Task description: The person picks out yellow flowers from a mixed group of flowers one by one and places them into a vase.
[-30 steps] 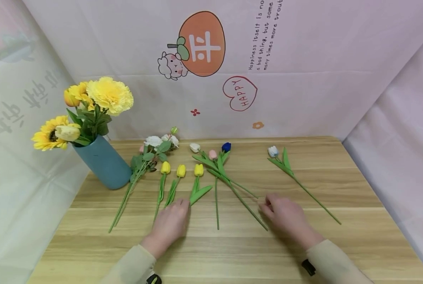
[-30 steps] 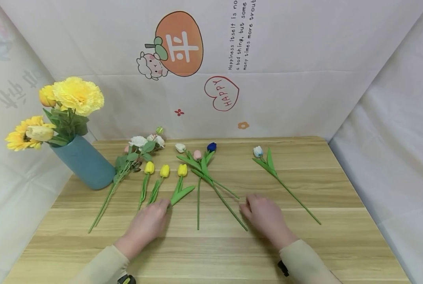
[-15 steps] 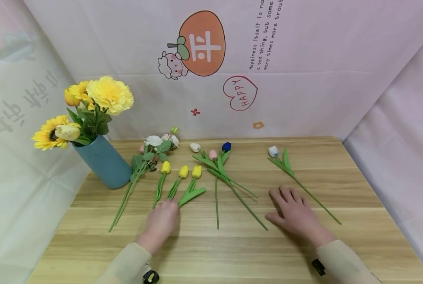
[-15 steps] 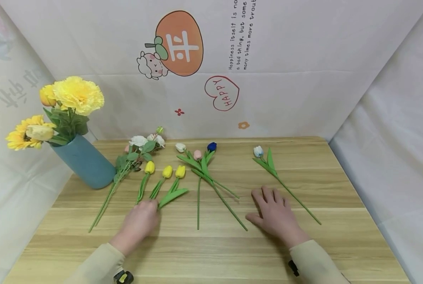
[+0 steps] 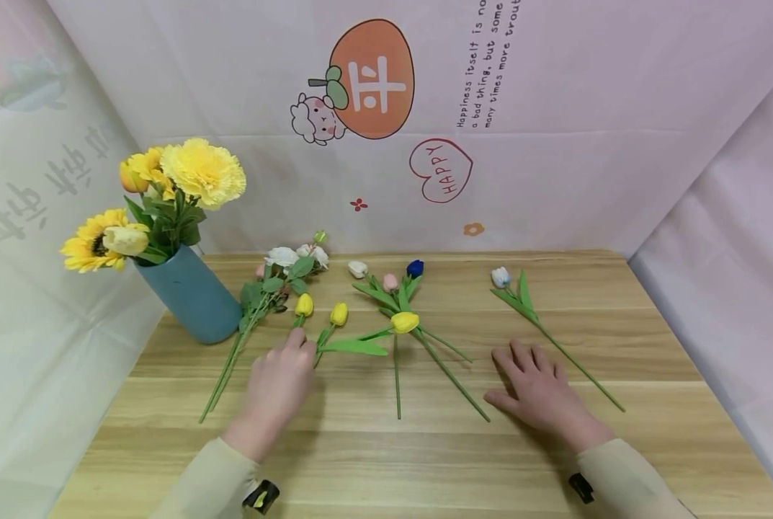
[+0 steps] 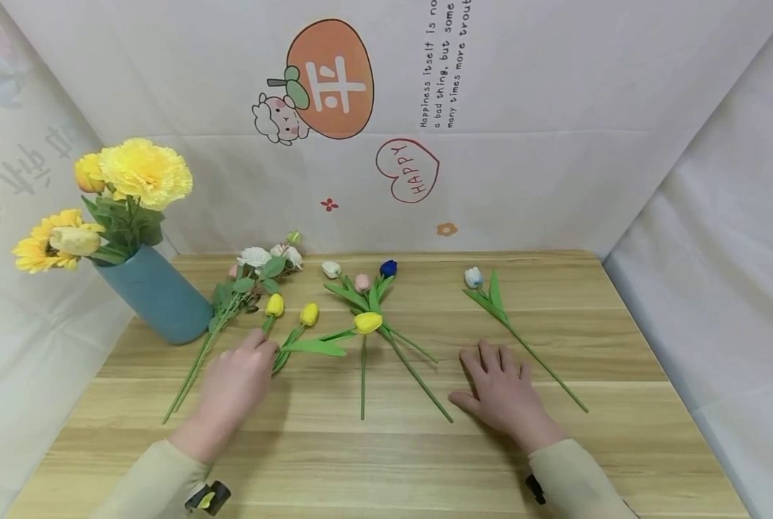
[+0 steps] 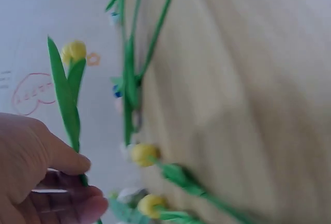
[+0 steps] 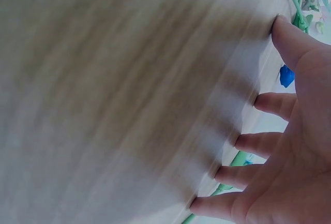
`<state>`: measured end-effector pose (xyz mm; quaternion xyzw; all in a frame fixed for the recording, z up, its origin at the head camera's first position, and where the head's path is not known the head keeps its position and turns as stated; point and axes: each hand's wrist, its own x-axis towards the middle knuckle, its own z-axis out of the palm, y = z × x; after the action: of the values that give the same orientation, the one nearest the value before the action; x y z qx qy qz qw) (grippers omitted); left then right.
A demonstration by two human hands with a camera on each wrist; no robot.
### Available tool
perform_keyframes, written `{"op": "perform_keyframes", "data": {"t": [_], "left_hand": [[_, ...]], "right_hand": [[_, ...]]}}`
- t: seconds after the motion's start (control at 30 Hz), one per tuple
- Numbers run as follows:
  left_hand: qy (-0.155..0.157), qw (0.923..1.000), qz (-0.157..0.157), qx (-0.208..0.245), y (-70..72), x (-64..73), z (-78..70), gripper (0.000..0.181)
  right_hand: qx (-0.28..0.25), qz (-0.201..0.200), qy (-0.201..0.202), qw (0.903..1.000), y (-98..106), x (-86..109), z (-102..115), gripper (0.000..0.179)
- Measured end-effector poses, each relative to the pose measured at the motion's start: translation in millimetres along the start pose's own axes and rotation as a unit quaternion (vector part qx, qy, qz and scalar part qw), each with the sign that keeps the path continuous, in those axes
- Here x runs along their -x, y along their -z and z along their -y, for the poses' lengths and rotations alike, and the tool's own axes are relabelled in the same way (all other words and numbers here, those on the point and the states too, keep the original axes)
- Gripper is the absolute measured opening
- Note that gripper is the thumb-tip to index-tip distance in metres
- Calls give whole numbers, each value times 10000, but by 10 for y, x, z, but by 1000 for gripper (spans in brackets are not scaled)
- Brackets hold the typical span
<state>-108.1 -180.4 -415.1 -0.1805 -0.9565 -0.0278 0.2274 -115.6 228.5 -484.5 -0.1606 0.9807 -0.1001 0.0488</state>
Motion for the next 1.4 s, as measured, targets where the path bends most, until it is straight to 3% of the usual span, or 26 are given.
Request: {"op": "perform_keyframes", "data": {"t": [0.27,0.4,0.53,0.73,1.07,1.23,1.4], "left_hand": [[-682,9866,-1456,-266,292,-306,243,17],[-631,9765,-2037,-308,454,-455,390,16],[-503,9669,-2472,-372,585,-512,506,15],[-374,9642,-2590,-433,704,-493,618,19],[-231,9591,-2763,-566,773,-487,790,28],[91,9562,-2895,-428,781,-525,934,27],[559,9528,-2984,67,786,-511,1103,21]], "right_hand": [[-9,43,53,10000,-3,6,-1,78],[-16,83,70,9999,1,10,0,79],[-34,110,68,9999,4,11,3,80],[-10,110,71,9999,0,10,-1,79],[-17,105,98,9999,12,24,1,79],[-12,102,114,9999,21,27,13,78],[25,59,179,9998,12,15,22,77]]}}
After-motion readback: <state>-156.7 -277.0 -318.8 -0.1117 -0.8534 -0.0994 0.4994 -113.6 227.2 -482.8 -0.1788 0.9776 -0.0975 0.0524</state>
